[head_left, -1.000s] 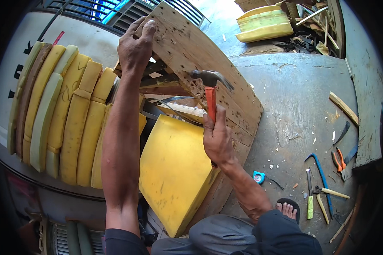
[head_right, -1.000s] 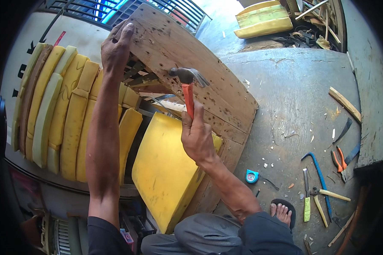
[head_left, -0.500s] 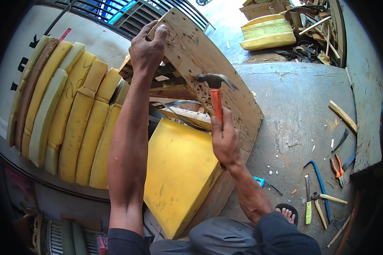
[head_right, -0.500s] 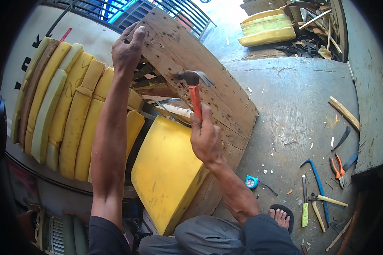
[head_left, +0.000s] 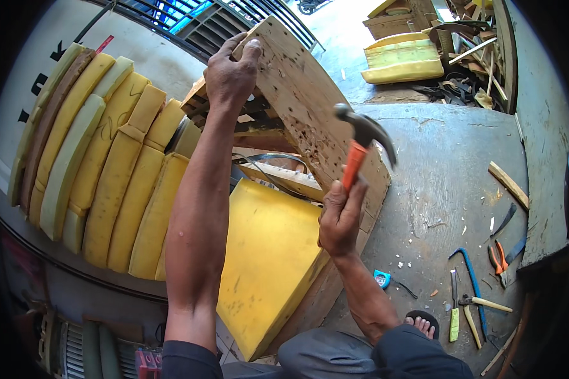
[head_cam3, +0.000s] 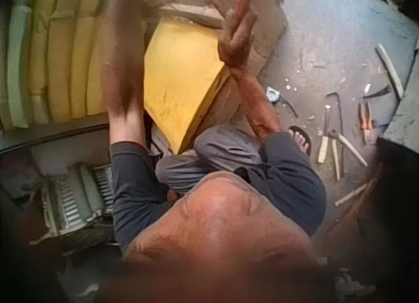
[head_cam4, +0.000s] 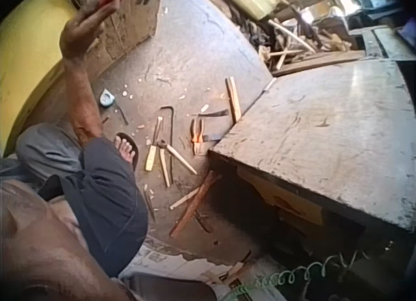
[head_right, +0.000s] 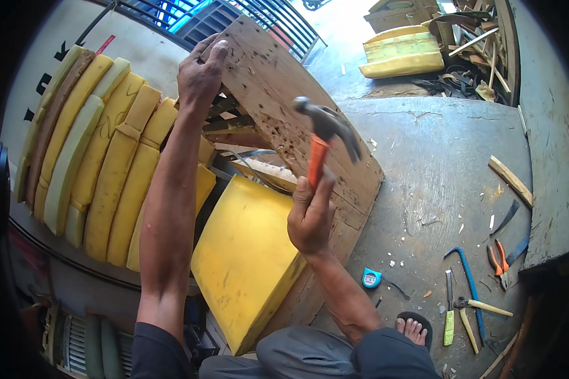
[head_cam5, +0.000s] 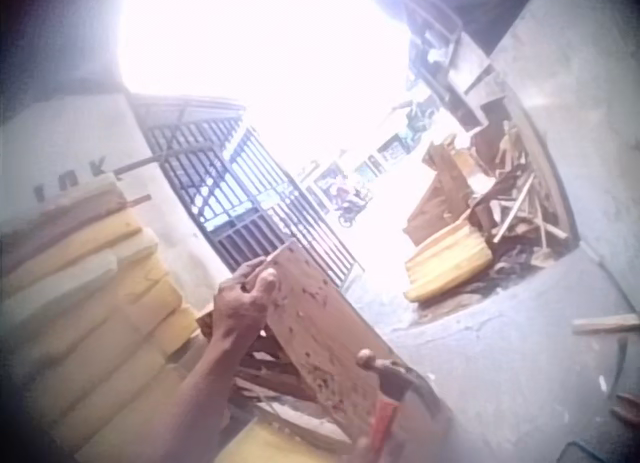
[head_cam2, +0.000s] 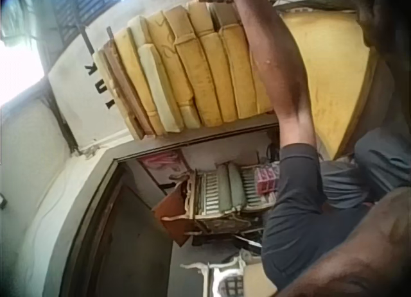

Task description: The person repairs a wooden chair frame by hammering nails into the joints and using a crowbar to adjust the structure. They also measure the frame with a tape measure and attach a yellow foam cushion to the seat.

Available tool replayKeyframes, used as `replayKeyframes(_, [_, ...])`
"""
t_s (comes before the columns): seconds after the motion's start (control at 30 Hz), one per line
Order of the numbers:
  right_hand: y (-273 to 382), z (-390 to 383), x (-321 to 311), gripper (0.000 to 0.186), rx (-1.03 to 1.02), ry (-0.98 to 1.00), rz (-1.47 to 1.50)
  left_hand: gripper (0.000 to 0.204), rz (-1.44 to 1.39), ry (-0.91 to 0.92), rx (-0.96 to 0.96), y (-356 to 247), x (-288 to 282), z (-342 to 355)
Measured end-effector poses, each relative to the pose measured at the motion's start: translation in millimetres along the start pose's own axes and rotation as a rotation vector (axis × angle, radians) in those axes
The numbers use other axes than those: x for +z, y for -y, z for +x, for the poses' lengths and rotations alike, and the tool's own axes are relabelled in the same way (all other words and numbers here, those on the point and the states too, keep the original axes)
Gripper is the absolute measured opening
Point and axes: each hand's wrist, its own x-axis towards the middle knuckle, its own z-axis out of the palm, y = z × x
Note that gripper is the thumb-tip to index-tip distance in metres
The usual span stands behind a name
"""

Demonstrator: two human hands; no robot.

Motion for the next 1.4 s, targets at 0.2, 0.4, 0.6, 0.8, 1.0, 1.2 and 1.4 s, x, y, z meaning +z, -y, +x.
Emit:
replayKeyframes(0.2, [-14.9, 1.8, 0.9, 0.035, -0.085, 0.013, -0.113, 0.046, -0.013, 0.024, -0.031, 6.3, 0.1, 0.1])
replayKeyframes(0.4, [-28.8, -23.9, -62.3, 0.033, 0.094, 0.120, -0.283, 0.045, 0.026, 0.068, -0.082, -0.7, -4.9, -12.5])
replayKeyframes(0.6, [-98.2, -96.2, -221.2, 0.039, 0.557, 0.097, -0.732, 0.040, -0.056, 0.018, -0.069, -28.3, -14.6, -20.8])
replayKeyframes(0.8, [-84.4, -156.8, -318.3, 0.043, 0.718, 0.144, -1.044, 0.036, -0.046, 0.016, -0.094, -37.5, -22.1, -29.8])
replayKeyframes(1.0, [-75.4, -173.0, -400.5, 0.046, 0.423, 0.082, -1.574, 0.034, -0.241, -0.142, -0.038, -66.1, -24.6, -56.0])
replayKeyframes(1.2, [-89.9, -162.8, -429.1, 0.032, 0.394, 0.338, -1.568, 0.036, -0.343, -0.253, 0.029, -88.1, -25.0, -94.8])
replayKeyframes(1.4, [-83.2, -157.9, -440.9, 0.031, 0.418, 0.187, -1.383, 0.044, -0.057, -0.434, -0.342, -98.1, 4.7, -227.7])
